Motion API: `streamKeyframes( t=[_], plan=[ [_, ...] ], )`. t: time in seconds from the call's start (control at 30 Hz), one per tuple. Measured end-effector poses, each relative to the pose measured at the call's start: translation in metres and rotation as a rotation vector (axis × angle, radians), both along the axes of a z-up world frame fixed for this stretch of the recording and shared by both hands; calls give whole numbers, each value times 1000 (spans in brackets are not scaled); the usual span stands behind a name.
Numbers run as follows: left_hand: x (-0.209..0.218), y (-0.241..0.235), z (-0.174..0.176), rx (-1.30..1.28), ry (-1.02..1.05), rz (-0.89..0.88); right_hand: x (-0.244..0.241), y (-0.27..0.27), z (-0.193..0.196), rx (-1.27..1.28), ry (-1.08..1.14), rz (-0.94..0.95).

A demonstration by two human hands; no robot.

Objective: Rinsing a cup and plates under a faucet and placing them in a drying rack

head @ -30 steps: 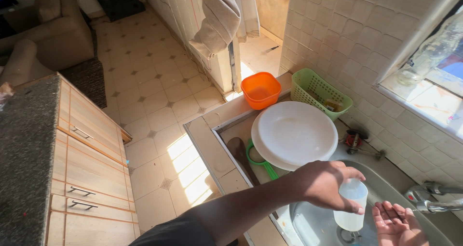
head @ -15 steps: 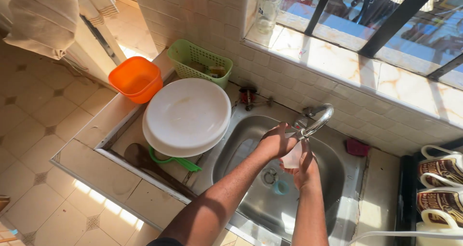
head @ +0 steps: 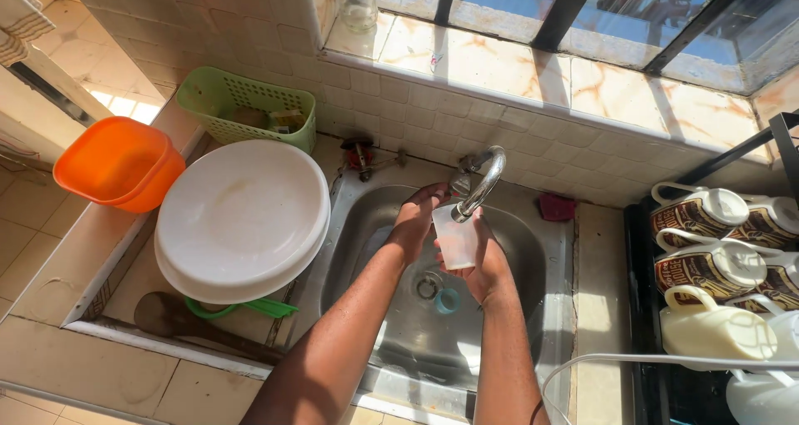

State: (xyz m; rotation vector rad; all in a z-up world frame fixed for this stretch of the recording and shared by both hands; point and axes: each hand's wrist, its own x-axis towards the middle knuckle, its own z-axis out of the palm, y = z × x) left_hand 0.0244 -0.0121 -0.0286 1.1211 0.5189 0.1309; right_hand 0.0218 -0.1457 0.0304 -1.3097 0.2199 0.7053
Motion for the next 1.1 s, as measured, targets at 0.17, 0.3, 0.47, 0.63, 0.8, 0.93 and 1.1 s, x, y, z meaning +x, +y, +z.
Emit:
streamKeyframes(
  t=[0.17,0.3,0.47,0.63,0.8,0.93,1.1],
  plan=[
    [-9,1,28,-30,-132,-93,5,-5,3,31,21,12],
    [-10,-7,28,-314,-225,-156,5,-9,1,44,43,11],
    [-3,-1,5,-318,-261,-253,7,-11,-3,33,59,20],
    [-12,-15,33,-287,-240,-275,8,-12,11,18,70,33],
    [-18,-14,43,-238,-187,-293,8,-12,4,14,69,32],
    [-10,-10,17,-172,-145,-307,8,-13,2,0,93,39],
    [-22,-16,70,-218,-125,-229,7,-9,9,20,116,45]
  ],
)
